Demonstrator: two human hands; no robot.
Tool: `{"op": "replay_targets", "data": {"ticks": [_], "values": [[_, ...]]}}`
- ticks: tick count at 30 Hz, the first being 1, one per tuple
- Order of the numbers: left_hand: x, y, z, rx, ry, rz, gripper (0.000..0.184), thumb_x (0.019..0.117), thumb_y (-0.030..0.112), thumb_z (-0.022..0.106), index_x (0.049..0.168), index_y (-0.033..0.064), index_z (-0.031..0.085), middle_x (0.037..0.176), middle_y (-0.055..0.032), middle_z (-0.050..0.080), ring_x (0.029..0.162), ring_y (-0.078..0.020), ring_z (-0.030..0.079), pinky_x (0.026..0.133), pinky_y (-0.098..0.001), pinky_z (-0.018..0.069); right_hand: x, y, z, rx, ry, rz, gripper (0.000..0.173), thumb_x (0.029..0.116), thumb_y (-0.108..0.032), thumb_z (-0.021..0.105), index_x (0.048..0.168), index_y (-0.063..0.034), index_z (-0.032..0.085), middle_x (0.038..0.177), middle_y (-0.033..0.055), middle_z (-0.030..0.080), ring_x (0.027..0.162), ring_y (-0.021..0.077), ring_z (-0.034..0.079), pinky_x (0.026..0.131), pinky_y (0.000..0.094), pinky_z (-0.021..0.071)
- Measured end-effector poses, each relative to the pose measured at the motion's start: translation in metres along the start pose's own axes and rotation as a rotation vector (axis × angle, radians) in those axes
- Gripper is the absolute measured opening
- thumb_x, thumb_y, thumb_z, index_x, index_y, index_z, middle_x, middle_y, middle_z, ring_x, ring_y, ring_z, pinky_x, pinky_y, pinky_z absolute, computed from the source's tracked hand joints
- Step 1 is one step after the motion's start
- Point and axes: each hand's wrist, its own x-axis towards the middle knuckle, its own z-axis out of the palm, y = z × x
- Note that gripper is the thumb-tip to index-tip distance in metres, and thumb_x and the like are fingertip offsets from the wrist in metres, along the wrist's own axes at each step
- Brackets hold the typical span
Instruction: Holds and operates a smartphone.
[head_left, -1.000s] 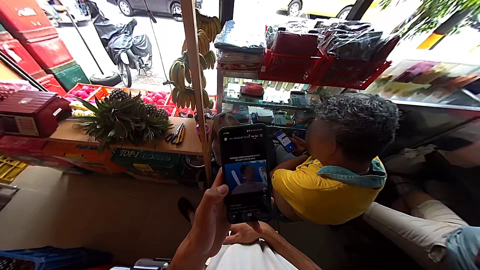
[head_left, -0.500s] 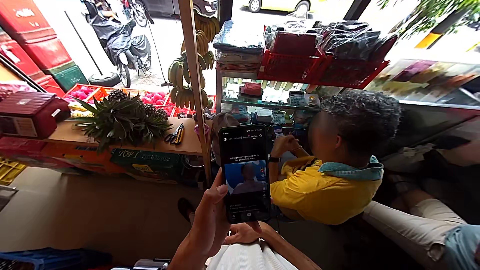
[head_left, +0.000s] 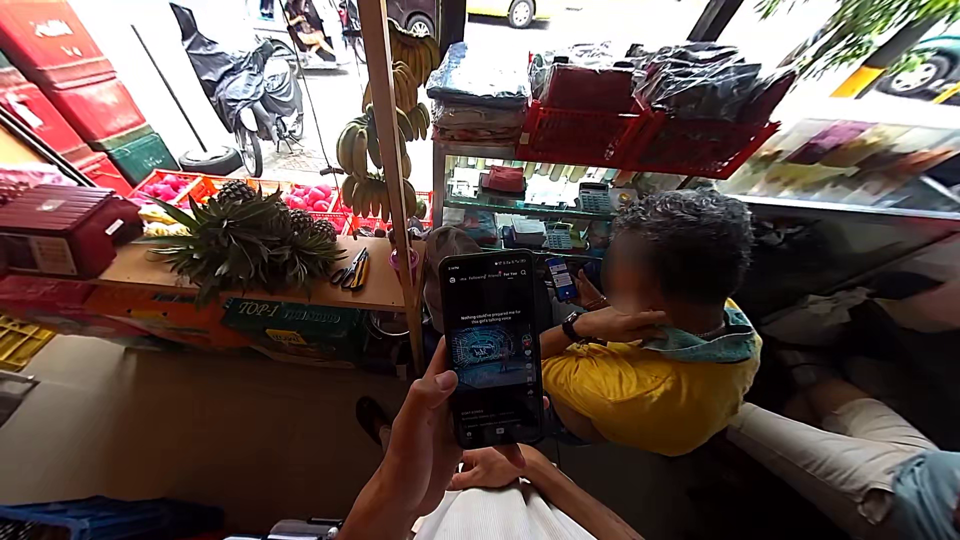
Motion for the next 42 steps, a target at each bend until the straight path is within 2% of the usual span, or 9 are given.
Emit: {"op": "replay_targets", "data": {"ticks": [9, 12, 18, 27, 31, 37, 42], "values": [[-0.0009, -0.0002, 0.0007, 0.003, -0.012, -0.003, 0.086, 0.0915, 0.049, 0.062, 0.159, 0.0194, 0.018, 0.134, -0.0206, 0.059, 0.107, -0.0366, 0.069, 0.076, -0.0467, 0.0629, -0.0021, -0.0005, -0.0005, 0.002, 0.013, -0.010, 0.049, 0.1043, -0.046, 0.052, 0.101, 0.0008, 0.064, 0.080, 0.0127, 0.062, 0.077, 0.0224, 0.061, 0.075, 0.0466, 0.0484], [-0.0009, -0.0001, 0.0002, 0.005, -0.011, -0.002, 0.087, 0.0918, 0.049, 0.062, 0.160, 0.0196, 0.016, 0.136, -0.0205, 0.058, 0.109, -0.0374, 0.068, 0.078, -0.0476, 0.0628, -0.0028, -0.0010, -0.0007, -0.006, 0.025, -0.012, 0.049, 0.1039, -0.046, 0.053, 0.101, 0.0018, 0.064, 0.081, 0.0136, 0.063, 0.078, 0.0231, 0.062, 0.076, 0.0470, 0.0484], [-0.0007, -0.0002, -0.0006, -0.002, -0.027, 0.007, 0.084, 0.0927, 0.049, 0.061, 0.159, 0.0189, 0.019, 0.137, -0.0207, 0.058, 0.111, -0.0373, 0.067, 0.080, -0.0478, 0.0623, -0.0025, 0.0005, -0.0007, -0.008, 0.022, -0.015, 0.049, 0.1041, -0.046, 0.053, 0.100, 0.0012, 0.064, 0.079, 0.0126, 0.062, 0.076, 0.0222, 0.060, 0.075, 0.0462, 0.0480], [-0.0008, -0.0001, -0.0002, 0.005, -0.030, -0.002, 0.085, 0.0925, 0.049, 0.061, 0.160, 0.0197, 0.018, 0.137, -0.0205, 0.058, 0.110, -0.0371, 0.068, 0.077, -0.0473, 0.0629, -0.0038, -0.0025, -0.0012, -0.008, 0.027, -0.004, 0.048, 0.1038, -0.047, 0.053, 0.100, -0.0001, 0.064, 0.080, 0.0114, 0.063, 0.077, 0.0206, 0.061, 0.076, 0.0450, 0.0487], [-0.0004, -0.0005, -0.0002, 0.002, -0.037, 0.008, 0.083, 0.0931, 0.048, 0.061, 0.159, 0.0194, 0.019, 0.137, -0.0187, 0.058, 0.113, -0.0362, 0.067, 0.081, -0.0483, 0.0622, -0.0031, -0.0011, -0.0006, 0.002, 0.026, -0.014, 0.048, 0.1040, -0.046, 0.053, 0.099, 0.0005, 0.064, 0.077, 0.0111, 0.061, 0.074, 0.0211, 0.060, 0.073, 0.0453, 0.0479], [-0.0001, -0.0002, -0.0005, -0.004, -0.043, 0.000, 0.082, 0.0933, 0.048, 0.060, 0.159, 0.0195, 0.019, 0.137, -0.0213, 0.057, 0.111, -0.0383, 0.067, 0.077, -0.0476, 0.0629, -0.0032, -0.0009, -0.0006, -0.014, 0.034, -0.001, 0.049, 0.1033, -0.048, 0.053, 0.099, -0.0005, 0.064, 0.077, 0.0109, 0.061, 0.073, 0.0210, 0.060, 0.073, 0.0453, 0.0479], [-0.0002, -0.0003, 0.0000, -0.011, -0.040, 0.000, 0.082, 0.0932, 0.047, 0.060, 0.159, 0.0198, 0.019, 0.137, -0.0204, 0.058, 0.111, -0.0372, 0.067, 0.078, -0.0477, 0.0626, -0.0016, 0.0053, 0.0016, -0.002, 0.046, -0.036, 0.048, 0.1033, -0.047, 0.054, 0.098, 0.0002, 0.064, 0.078, 0.0110, 0.062, 0.075, 0.0206, 0.061, 0.074, 0.0452, 0.0487]]}}
